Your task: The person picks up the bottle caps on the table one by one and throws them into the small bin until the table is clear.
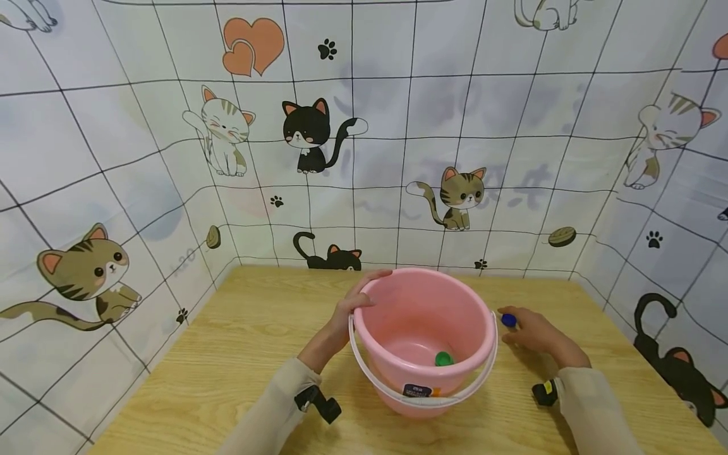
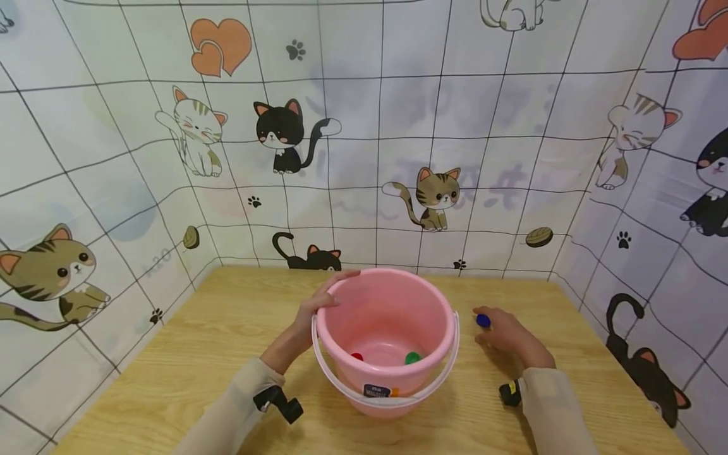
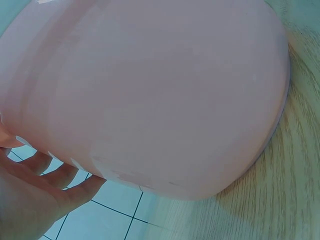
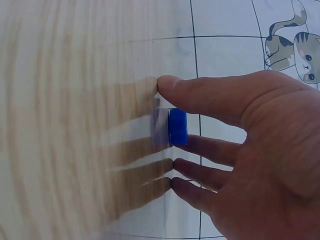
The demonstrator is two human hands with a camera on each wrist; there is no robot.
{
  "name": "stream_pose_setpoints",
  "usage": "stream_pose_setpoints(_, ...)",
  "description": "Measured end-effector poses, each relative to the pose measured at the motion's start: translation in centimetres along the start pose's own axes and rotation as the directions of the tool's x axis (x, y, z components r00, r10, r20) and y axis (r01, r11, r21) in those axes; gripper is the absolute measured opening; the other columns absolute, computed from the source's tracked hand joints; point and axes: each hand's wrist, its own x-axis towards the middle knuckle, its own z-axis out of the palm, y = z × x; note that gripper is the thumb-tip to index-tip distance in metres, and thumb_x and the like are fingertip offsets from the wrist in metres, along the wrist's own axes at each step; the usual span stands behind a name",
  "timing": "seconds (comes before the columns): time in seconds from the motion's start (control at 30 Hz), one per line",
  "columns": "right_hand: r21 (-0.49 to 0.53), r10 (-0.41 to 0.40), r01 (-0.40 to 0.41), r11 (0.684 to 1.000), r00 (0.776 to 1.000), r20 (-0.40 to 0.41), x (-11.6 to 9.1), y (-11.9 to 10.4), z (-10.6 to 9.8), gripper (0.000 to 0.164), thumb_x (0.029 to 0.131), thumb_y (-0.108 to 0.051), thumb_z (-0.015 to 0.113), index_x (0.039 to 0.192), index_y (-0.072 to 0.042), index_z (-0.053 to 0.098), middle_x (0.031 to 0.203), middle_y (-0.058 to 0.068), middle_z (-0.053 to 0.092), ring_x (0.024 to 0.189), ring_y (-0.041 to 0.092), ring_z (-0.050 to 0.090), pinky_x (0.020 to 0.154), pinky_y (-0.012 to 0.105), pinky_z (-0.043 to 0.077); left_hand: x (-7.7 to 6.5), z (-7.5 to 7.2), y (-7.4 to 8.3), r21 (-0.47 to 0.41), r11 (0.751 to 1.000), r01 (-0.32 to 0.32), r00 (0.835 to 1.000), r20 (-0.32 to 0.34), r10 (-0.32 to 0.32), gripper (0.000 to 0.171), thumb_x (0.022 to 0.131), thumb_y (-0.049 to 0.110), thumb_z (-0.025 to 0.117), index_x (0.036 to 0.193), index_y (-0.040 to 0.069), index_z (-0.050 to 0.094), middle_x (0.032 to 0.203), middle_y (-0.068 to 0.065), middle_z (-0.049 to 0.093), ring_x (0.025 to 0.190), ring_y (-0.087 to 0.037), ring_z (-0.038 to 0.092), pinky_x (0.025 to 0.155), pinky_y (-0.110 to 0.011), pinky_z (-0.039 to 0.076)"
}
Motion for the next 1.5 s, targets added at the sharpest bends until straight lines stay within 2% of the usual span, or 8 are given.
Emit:
stream_pose_setpoints(0.13,0.007,0.014,-0.014,1.0,1.0,-0.001,-0.1,-0.2,-0.2,0.07,0.086,-0.016,0.079,0.144,0.011,0.049,0.135,0.038,0.058,0.122,0.056,0.057,0.097,0.066,0.05,0.1,0.0,0.1,-0.009,1.0,-0.008,1.0,-0.001,0.008,0.073,0.085,0.016,0.043,0.157,0.021,0.039,0.154,-0.019,0.042,0.125,-0.036,0.053,0.092,-0.042,0.056)
stream_pose_setpoints(0.3,-0.003,-0.007,0.007,1.0,1.0,-0.021,0.0,-0.5,-0.5,0.07,0.08,-0.013,0.081,0.14,0.01,0.054,0.129,0.036,0.063,0.116,0.053,0.062,0.094,0.064,0.053,0.1,0.0,0.2,-0.011,1.0,-0.013,1.0,-0.002,0.013,0.073,0.085,0.017,0.043,0.158,0.021,0.039,0.154,-0.02,0.042,0.123,-0.035,0.054,0.09,-0.038,0.057)
stream_pose_setpoints(0.53,0.02,-0.023,0.024,1.0,0.999,-0.023,0.0,-0.8,-0.5,0.059,0.078,-0.008,0.081,0.13,0.01,0.062,0.122,0.031,0.067,0.109,0.047,0.066,0.089,0.06,0.056,0.1,0.1,0.2,-0.01,1.0,-0.012,1.0,0.004,0.012,0.072,0.086,0.017,0.042,0.158,0.021,0.039,0.153,-0.021,0.043,0.124,-0.039,0.053,0.091,-0.039,0.057)
stream_pose_setpoints(0.73,0.038,-0.01,0.011,0.999,0.999,-0.035,0.1,-1.0,-0.3,0.048,0.084,-0.021,0.083,0.125,0.001,0.068,0.115,0.019,0.073,0.103,0.034,0.068,0.087,0.051,0.057,0.0,0.2,0.3,-0.017,1.0,-0.007,1.0,0.005,0.008,0.073,0.086,0.017,0.043,0.158,0.022,0.038,0.154,-0.02,0.043,0.124,-0.039,0.053,0.09,-0.04,0.057)
stream_pose_setpoints(0.9,0.056,0.011,-0.01,0.998,1.0,-0.019,0.2,-1.0,-0.2,0.05,0.083,-0.027,0.085,0.124,-0.003,0.07,0.111,0.015,0.073,0.1,0.03,0.067,0.082,0.045,0.057,0.0,0.2,0.2,-0.011,1.0,-0.002,1.0,0.004,0.002,0.072,0.086,0.017,0.043,0.157,0.022,0.039,0.154,-0.02,0.043,0.126,-0.041,0.052,0.093,-0.043,0.056)
stream_pose_setpoints(1.13,0.081,-0.013,0.013,0.997,1.0,-0.005,0.3,-1.3,-0.2,0.043,0.082,-0.019,0.085,0.119,-0.004,0.071,0.107,0.012,0.074,0.098,0.029,0.068,0.079,0.042,0.057,0.1,0.1,0.1,-0.007,1.0,-0.007,1.0,0.003,0.007,0.072,0.085,0.017,0.043,0.158,0.021,0.038,0.154,-0.021,0.043,0.125,-0.039,0.053,0.091,-0.04,0.057)
stream_pose_setpoints(1.5,0.054,-0.057,0.057,0.997,0.998,-0.009,0.4,-1.4,0.0,0.027,0.081,-0.01,0.081,0.107,-0.011,0.075,0.098,0.003,0.075,0.093,0.024,0.069,0.078,0.039,0.056,0.0,0.3,0.1,-0.003,1.0,-0.005,1.0,-0.002,0.005,0.072,0.085,0.018,0.043,0.156,0.023,0.041,0.153,-0.018,0.045,0.126,-0.039,0.053,0.093,-0.044,0.056)
